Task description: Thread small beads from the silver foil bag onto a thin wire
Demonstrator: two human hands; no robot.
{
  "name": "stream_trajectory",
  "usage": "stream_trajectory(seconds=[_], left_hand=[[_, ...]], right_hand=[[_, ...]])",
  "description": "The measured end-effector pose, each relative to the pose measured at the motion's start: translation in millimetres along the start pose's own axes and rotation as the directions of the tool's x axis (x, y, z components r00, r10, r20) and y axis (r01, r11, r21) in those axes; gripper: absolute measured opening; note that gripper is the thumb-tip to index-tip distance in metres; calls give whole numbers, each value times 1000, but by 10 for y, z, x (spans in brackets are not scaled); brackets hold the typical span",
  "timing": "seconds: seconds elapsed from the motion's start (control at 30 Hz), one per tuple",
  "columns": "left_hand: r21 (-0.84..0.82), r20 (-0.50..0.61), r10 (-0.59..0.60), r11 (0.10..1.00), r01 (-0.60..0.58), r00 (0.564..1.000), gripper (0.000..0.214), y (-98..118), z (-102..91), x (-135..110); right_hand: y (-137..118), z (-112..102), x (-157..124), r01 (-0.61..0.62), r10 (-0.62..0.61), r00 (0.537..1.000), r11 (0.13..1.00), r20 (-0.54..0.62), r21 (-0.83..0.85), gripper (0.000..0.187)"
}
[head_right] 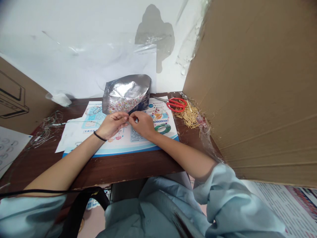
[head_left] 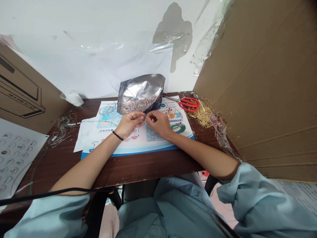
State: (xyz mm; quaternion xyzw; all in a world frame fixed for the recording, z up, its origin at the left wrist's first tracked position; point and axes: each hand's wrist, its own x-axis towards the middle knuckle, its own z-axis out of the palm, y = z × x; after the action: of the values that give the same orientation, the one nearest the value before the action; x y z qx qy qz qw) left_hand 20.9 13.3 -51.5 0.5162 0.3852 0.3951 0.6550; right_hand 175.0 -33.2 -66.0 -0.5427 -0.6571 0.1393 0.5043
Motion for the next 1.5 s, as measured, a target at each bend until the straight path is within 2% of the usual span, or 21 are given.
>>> stream_trajectory(seconds=[0.83, 1.5], left_hand=[[63, -9, 21, 998, -20, 1000, 38, -6, 23, -17], [35, -13, 42, 999, -41, 999, 37, -38, -6, 15]], right_hand=[[-12, 3, -4, 8, -8, 1000, 1000, -8, -8, 12], [2, 0, 0, 32, -33, 999, 999, 19, 24, 11]])
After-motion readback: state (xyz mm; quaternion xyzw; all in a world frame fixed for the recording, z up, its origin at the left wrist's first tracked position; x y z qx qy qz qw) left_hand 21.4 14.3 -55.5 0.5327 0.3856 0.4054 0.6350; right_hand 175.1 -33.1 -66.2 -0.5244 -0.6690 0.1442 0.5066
